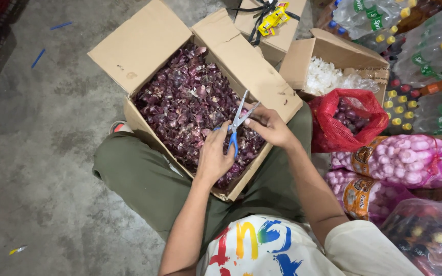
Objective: The person is sorting and trimming onions from a cardboard box.
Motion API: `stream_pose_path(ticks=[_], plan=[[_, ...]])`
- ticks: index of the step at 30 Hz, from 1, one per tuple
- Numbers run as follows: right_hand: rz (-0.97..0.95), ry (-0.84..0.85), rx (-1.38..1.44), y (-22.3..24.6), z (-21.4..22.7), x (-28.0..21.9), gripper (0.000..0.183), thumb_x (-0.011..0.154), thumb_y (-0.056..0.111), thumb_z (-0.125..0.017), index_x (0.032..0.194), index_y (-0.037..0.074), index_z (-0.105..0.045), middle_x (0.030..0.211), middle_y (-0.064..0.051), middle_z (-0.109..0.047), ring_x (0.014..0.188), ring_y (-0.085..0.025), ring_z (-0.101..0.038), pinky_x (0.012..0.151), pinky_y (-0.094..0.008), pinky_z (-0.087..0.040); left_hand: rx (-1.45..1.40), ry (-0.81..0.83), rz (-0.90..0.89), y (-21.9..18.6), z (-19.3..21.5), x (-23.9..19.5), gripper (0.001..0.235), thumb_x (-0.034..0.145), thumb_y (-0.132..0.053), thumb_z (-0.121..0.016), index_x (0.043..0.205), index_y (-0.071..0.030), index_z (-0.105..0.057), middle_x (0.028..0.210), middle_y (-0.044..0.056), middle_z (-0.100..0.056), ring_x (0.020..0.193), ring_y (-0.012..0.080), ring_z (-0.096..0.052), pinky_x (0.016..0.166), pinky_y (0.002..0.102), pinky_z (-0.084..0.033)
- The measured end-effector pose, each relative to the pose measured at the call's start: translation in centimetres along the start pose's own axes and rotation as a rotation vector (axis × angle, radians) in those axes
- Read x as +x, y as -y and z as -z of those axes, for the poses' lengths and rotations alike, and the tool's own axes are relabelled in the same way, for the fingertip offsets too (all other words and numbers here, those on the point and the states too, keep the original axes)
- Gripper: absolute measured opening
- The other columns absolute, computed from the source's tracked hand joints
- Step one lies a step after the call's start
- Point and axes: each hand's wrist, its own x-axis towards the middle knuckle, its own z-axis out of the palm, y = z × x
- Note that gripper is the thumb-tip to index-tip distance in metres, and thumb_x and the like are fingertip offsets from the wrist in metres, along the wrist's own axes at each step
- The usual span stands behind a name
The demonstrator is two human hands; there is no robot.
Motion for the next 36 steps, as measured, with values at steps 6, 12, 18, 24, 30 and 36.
stream_pose_path(ticks=[6, 12, 18, 24, 30, 36], plan=[[-0.013, 0.06, -0.011, 2.1, 0.0, -0.1, 0.032, 0.102, 0.002, -0.06, 0.133, -0.004, -0.061, 0.157, -0.015, -0.05, 0.126, -0.014, -0.055, 0.109, -0.032, -0.047, -0.102, 0.064, 0.087, -0.3, -0.3, -0.2, 0.053, 0.089, 0.001, -0.062, 0.142, -0.004, -0.057, 0.102, 0.026, -0.071, 0.096, 0.0424, -0.07, 0.084, 0.046, -0.057], [-0.078, -0.086, 0.122, 1.5, 0.1, 0.0, 0.046, 0.098, 0.007, -0.067, 0.142, 0.005, -0.055, 0.135, -0.008, -0.061, 0.12, -0.012, -0.06, 0.106, -0.03, -0.052, -0.266, 0.046, 0.158, 0.0, -0.4, 0.1, 0.048, 0.091, -0.002, -0.066, 0.138, -0.003, -0.059, 0.104, 0.025, -0.073, 0.092, 0.0314, -0.079, 0.085, 0.037, -0.058], [-0.047, -0.093, 0.088, 2.3, 0.5, 0.0, 0.037, 0.103, 0.016, -0.065, 0.135, -0.002, -0.063, 0.118, -0.005, -0.071, 0.106, -0.011, -0.064, 0.091, -0.026, -0.053, -0.25, 0.034, -0.003, 0.1, -0.3, 0.0, 0.057, 0.085, 0.001, -0.067, 0.141, 0.001, -0.054, 0.126, 0.027, -0.068, 0.121, 0.0358, -0.068, 0.102, 0.04, -0.052], [-0.064, 0.001, -0.003, 1.7, 0.3, -0.3, 0.038, 0.107, 0.022, -0.061, 0.136, -0.002, -0.064, 0.118, -0.003, -0.07, 0.098, -0.008, -0.061, 0.089, -0.024, -0.053, -0.215, 0.093, 0.071, -1.1, 0.5, 0.2, 0.058, 0.085, 0.003, -0.063, 0.143, -0.003, -0.057, 0.117, 0.026, -0.07, 0.114, 0.0362, -0.07, 0.096, 0.039, -0.054], [-0.156, -0.146, 0.501, 1.8, -1.3, 0.0, 0.036, 0.101, 0.009, -0.063, 0.135, -0.002, -0.058, 0.12, -0.008, -0.068, 0.111, -0.016, -0.068, 0.098, -0.032, -0.057, -0.268, 0.006, 0.114, 0.0, -1.0, -0.1, 0.047, 0.093, -0.004, -0.071, 0.139, -0.005, -0.061, 0.113, 0.023, -0.074, 0.106, 0.0286, -0.078, 0.088, 0.035, -0.058], [-0.013, -0.226, 0.658, 0.2, -1.5, 0.4, 0.034, 0.096, -0.007, -0.068, 0.127, 0.002, -0.058, 0.122, -0.013, -0.068, 0.118, -0.02, -0.069, 0.107, -0.037, -0.058, -0.225, 0.03, 0.142, -0.8, -0.4, 0.4, 0.057, 0.088, 0.0, -0.066, 0.143, 0.0, -0.052, 0.112, 0.024, -0.072, 0.107, 0.0318, -0.073, 0.093, 0.038, -0.053]])
